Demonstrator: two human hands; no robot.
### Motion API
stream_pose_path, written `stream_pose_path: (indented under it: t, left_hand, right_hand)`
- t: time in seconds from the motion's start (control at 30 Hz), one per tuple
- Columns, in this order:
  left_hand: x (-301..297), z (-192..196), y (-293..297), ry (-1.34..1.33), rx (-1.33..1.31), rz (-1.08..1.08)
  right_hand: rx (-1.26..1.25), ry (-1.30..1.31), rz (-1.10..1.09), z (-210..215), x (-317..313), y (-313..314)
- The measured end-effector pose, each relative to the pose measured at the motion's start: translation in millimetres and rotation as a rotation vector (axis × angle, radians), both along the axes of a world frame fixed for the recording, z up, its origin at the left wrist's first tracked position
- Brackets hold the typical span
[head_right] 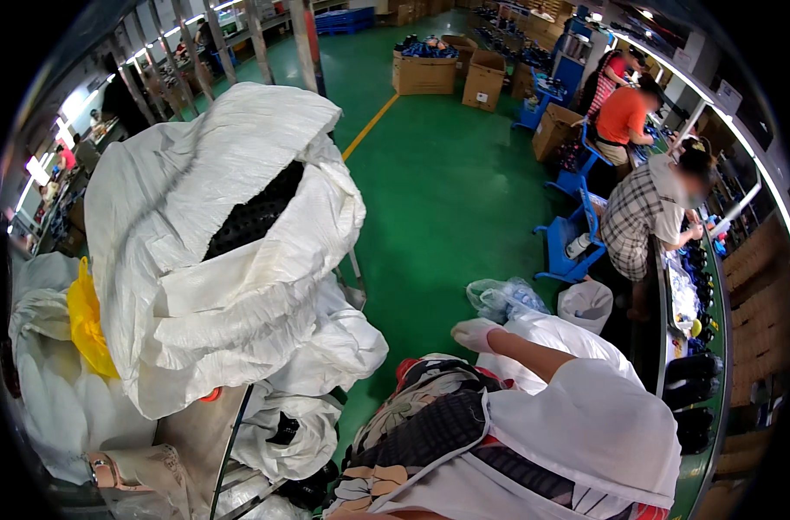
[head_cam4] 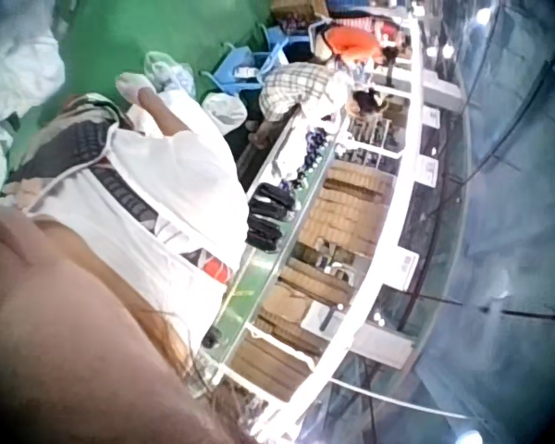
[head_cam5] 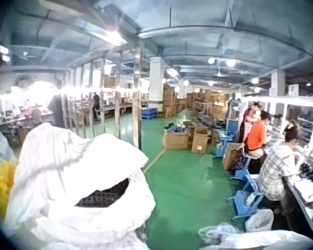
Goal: The person matches black perforated shoe components and places them into a large white bag.
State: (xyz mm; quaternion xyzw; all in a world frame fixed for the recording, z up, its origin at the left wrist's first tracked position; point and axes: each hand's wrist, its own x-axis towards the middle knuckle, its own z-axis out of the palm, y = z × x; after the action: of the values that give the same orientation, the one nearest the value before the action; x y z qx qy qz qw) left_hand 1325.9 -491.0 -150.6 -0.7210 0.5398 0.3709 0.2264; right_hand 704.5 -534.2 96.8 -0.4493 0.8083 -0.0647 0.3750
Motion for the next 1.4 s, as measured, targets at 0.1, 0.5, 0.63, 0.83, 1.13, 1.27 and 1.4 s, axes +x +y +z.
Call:
stream_pose_path:
  t: [0.1, 0.5, 0.63, 0.83, 1.13, 1.27, 1.4]
  left_hand:
    - [-16, 34, -36, 0.210, -0.032, 0.031]
    - [-169, 371, -218, 1.213, -0.635, 0.314]
    - [-240, 475, -278, 0.851, -1.106, -0.216]
    - [-341, 552, -344, 0.734, -1.268, -0.611]
    - [-370, 552, -454, 0.036, -1.537, -0.869]
    - [-359, 570, -516, -0.197, -1.660, -0.923]
    - [-334, 577, -576, -0.213, -1.661, -0.889]
  right_hand:
    - [-0.256, 0.052, 0.013, 40, 8, -49]
    - [-1.113, -0.018, 0.423, 219, 9, -211]
    - [-1.185, -0.015, 0.628, 232, -12, -262]
    - [-1.301, -0.076, 0.862, 258, -21, -343]
    - [-1.205, -0.157, 0.734, 299, 1, -420]
    - [-1.314, -0.184, 0.709, 311, 11, -459]
    - [-1.215, 0.043, 0.637, 296, 21, -518]
